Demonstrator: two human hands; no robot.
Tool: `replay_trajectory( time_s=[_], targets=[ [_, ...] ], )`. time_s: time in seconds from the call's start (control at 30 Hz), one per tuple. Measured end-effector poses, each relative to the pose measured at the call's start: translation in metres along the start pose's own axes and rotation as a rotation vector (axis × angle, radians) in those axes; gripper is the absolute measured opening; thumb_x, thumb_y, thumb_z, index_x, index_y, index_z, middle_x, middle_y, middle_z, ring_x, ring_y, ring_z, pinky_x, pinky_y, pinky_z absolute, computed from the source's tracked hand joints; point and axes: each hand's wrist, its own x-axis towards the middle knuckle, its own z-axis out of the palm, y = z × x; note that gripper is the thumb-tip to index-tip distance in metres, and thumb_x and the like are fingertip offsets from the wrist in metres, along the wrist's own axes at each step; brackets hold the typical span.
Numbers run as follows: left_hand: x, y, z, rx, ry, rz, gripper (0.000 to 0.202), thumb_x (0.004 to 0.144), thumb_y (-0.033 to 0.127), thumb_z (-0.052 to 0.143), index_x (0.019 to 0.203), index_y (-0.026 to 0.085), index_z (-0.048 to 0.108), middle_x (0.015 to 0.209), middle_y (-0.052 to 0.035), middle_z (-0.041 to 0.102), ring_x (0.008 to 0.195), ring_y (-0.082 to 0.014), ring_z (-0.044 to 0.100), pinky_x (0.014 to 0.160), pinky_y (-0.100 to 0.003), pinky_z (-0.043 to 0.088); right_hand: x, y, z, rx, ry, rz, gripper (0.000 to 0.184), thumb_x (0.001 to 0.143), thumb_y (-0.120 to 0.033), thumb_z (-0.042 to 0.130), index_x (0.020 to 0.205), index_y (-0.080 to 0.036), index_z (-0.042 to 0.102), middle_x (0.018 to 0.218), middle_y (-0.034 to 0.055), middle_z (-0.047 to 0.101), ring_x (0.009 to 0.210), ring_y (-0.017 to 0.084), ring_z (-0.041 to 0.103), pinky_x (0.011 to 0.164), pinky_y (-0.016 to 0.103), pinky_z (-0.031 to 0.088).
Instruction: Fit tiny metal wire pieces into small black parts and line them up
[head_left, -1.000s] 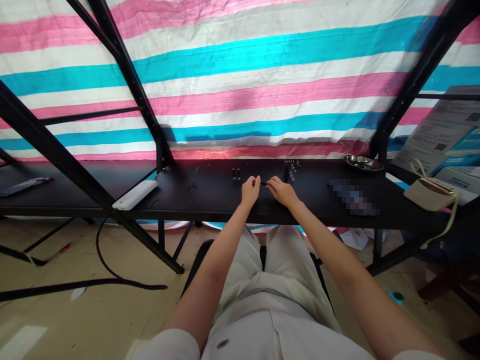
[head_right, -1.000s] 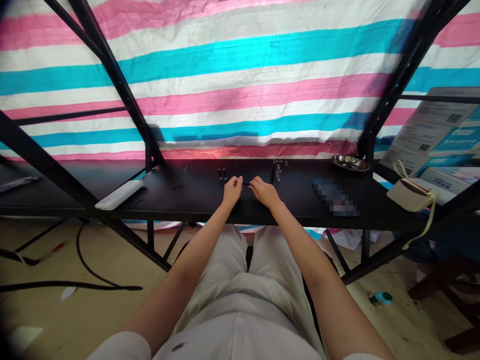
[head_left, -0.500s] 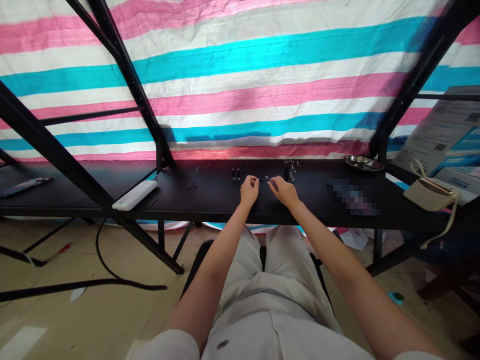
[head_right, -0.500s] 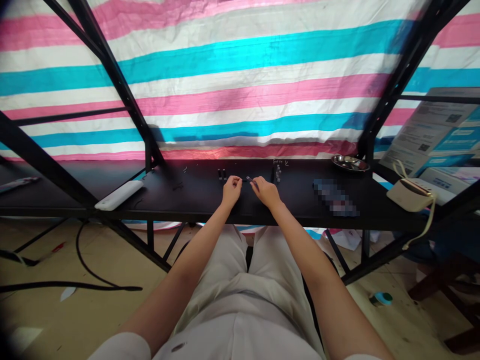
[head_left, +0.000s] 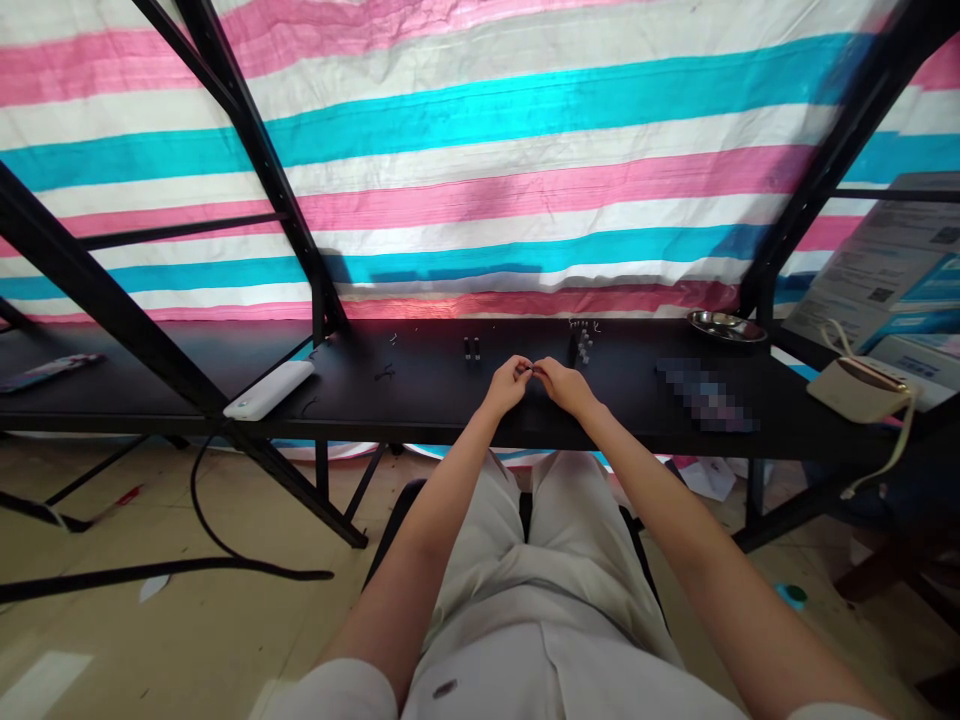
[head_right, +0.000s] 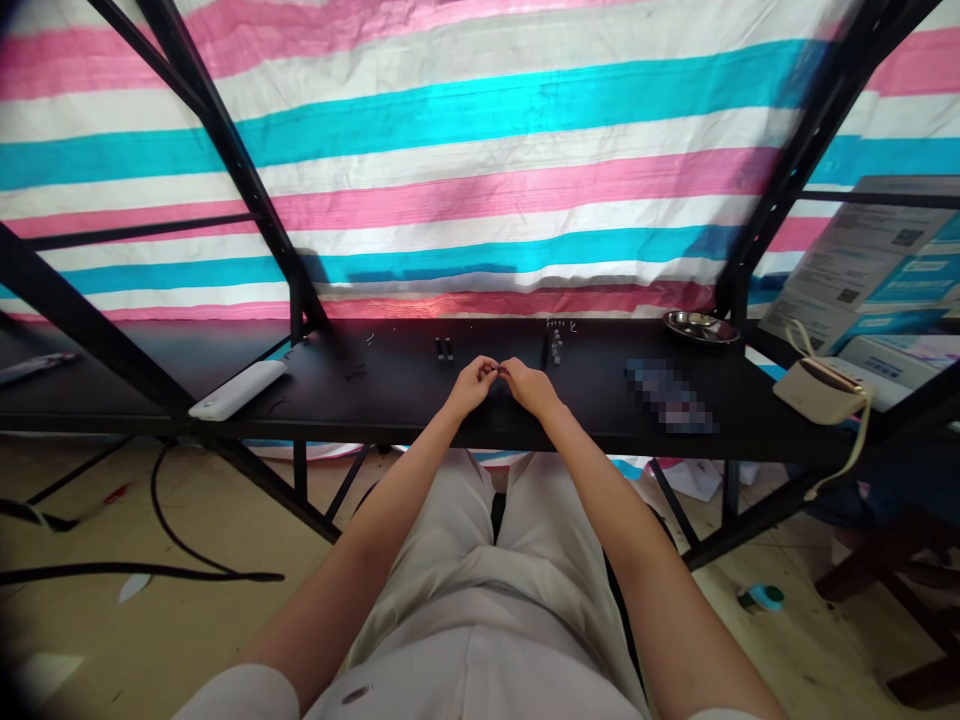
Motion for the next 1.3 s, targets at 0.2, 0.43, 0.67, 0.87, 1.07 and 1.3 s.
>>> replay_trajectory(
  time_s=[0.2,0.43,0.67,0.87,1.07,1.3],
  targets=[
    [-0.001,-0.004,0.003,-0.001,-0.045,-0.002,0.013,0.077,0.017,0.053,0.090,0.016,0.055,0.073,0.0033,0.051,0.057,-0.0060,0.042,0.061,-0.020,0.039,-0.001,0.009,0.008,0.062,-0.044,0.013,0.023,0.090,-0.028,0.039,0.100,-0.020,0.058,0.095,0.0061,0.064,0.079,0.017,0.060,0.064,0.025,0.040],
    [-0.003,0.002,0.000,0.030,0.062,-0.015,0.012,0.076,0.020,0.055,0.088,0.016,0.054,0.073,0.0020,0.054,0.058,-0.0067,0.045,0.063,-0.021,0.040,0.001,0.018,0.000,0.074,0.098,0.294,0.022,0.085,-0.037,0.047,0.085,-0.019,0.060,0.079,0.0060,0.065,0.070,0.017,0.058,0.061,0.026,0.039],
    [-0.003,0.003,-0.002,0.074,0.096,-0.036,0.007,0.076,0.019,0.054,0.082,0.016,0.057,0.072,0.0022,0.055,0.056,-0.0063,0.044,0.061,-0.020,0.039,0.000,0.043,-0.010,0.059,0.146,0.710,0.020,0.081,-0.037,0.052,0.082,-0.020,0.063,0.079,0.0064,0.068,0.075,0.020,0.060,0.065,0.028,0.039],
    [-0.004,0.001,-0.001,0.070,0.086,-0.044,0.007,0.076,0.019,0.054,0.082,0.017,0.057,0.071,0.0025,0.055,0.055,-0.0062,0.044,0.059,-0.019,0.038,0.003,0.044,-0.010,0.037,0.087,0.768,0.019,0.080,-0.035,0.053,0.082,-0.021,0.066,0.083,0.0072,0.068,0.079,0.021,0.060,0.067,0.029,0.041],
    [-0.003,-0.001,-0.001,0.063,0.082,-0.040,0.007,0.076,0.019,0.053,0.080,0.016,0.057,0.070,0.0024,0.055,0.055,-0.0062,0.045,0.059,-0.019,0.039,0.005,0.045,-0.009,0.018,0.049,0.779,0.020,0.080,-0.035,0.053,0.085,-0.021,0.067,0.085,0.0080,0.068,0.082,0.021,0.061,0.071,0.029,0.043],
    [-0.003,0.000,-0.001,0.055,0.086,-0.048,0.007,0.075,0.018,0.054,0.080,0.016,0.058,0.070,0.0026,0.055,0.056,-0.0065,0.045,0.060,-0.020,0.038,0.003,0.045,-0.009,0.005,0.040,0.776,0.019,0.081,-0.034,0.054,0.086,-0.021,0.066,0.085,0.0077,0.067,0.082,0.020,0.060,0.071,0.029,0.042]
  ],
)
